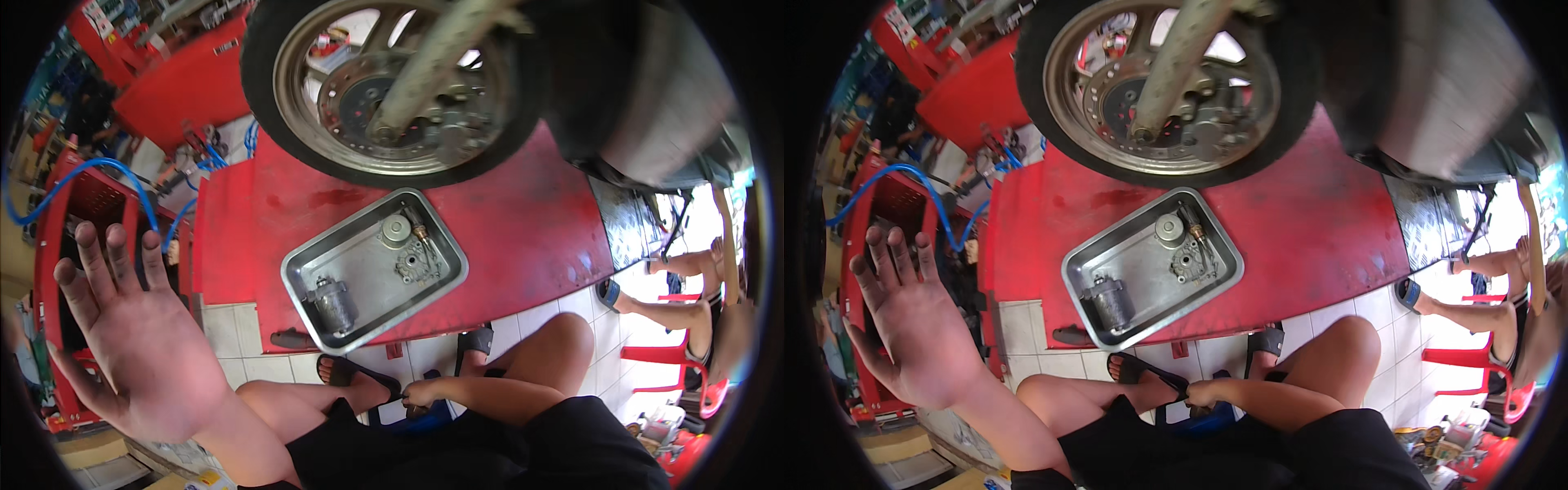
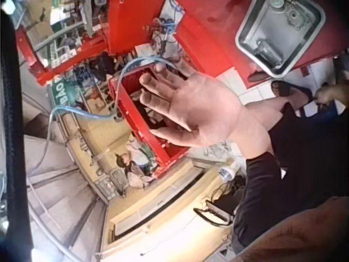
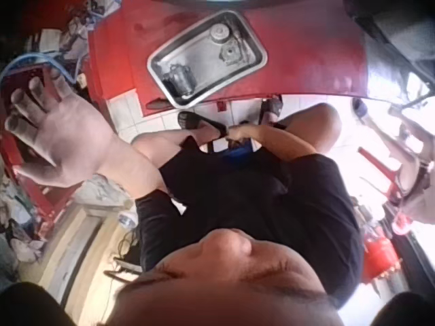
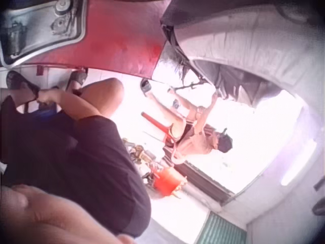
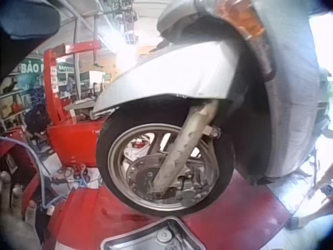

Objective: The person sits on the floor of a workshop and uses a screwdriver to disassemble a cylindrical metal component, likely a starter motor, from a scooter. They remove screws and separate the housing parts, placing them into a metal tray.

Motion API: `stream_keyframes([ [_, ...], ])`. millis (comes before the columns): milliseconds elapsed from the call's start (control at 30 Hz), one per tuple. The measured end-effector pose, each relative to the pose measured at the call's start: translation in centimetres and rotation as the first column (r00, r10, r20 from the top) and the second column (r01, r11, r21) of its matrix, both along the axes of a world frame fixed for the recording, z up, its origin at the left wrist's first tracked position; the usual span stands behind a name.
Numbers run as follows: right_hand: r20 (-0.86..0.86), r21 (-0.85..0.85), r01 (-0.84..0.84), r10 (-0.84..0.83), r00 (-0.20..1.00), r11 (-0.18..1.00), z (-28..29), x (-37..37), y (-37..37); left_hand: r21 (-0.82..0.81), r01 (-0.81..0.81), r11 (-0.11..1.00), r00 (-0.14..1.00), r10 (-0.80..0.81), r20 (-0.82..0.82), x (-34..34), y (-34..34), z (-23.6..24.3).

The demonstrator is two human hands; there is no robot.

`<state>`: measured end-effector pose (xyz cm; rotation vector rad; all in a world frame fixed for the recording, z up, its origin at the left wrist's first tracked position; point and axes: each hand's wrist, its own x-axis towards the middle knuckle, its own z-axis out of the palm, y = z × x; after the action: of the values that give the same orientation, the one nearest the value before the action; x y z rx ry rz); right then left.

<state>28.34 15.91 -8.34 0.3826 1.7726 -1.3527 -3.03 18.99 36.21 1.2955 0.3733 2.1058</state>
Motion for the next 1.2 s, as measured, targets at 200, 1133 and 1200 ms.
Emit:
stream_keyframes([
  [200, 0.518, -0.431, 0.346, -0.086, 0.851, 0.833, 4.2, 4.1, -3.1, -0.509, -0.65, 0.564, 0.649, 0.761, 0.013, -1.1, 6.6, -2.9],
  [1133, -0.574, 0.277, 0.594, -0.366, 0.733, 0.756, 31.9, 1.7, 10.6, -0.284, -0.434, 0.855, 0.893, 0.451, -0.008, 7.9, -7.6, -0.4],
  [1200, -0.66, 0.323, 0.606, -0.286, 0.695, 0.726, 33.9, 0.6, 12.2, -0.486, -0.376, 0.789, 0.916, 0.395, -0.068, 8.1, -4.7, -2.8],
])
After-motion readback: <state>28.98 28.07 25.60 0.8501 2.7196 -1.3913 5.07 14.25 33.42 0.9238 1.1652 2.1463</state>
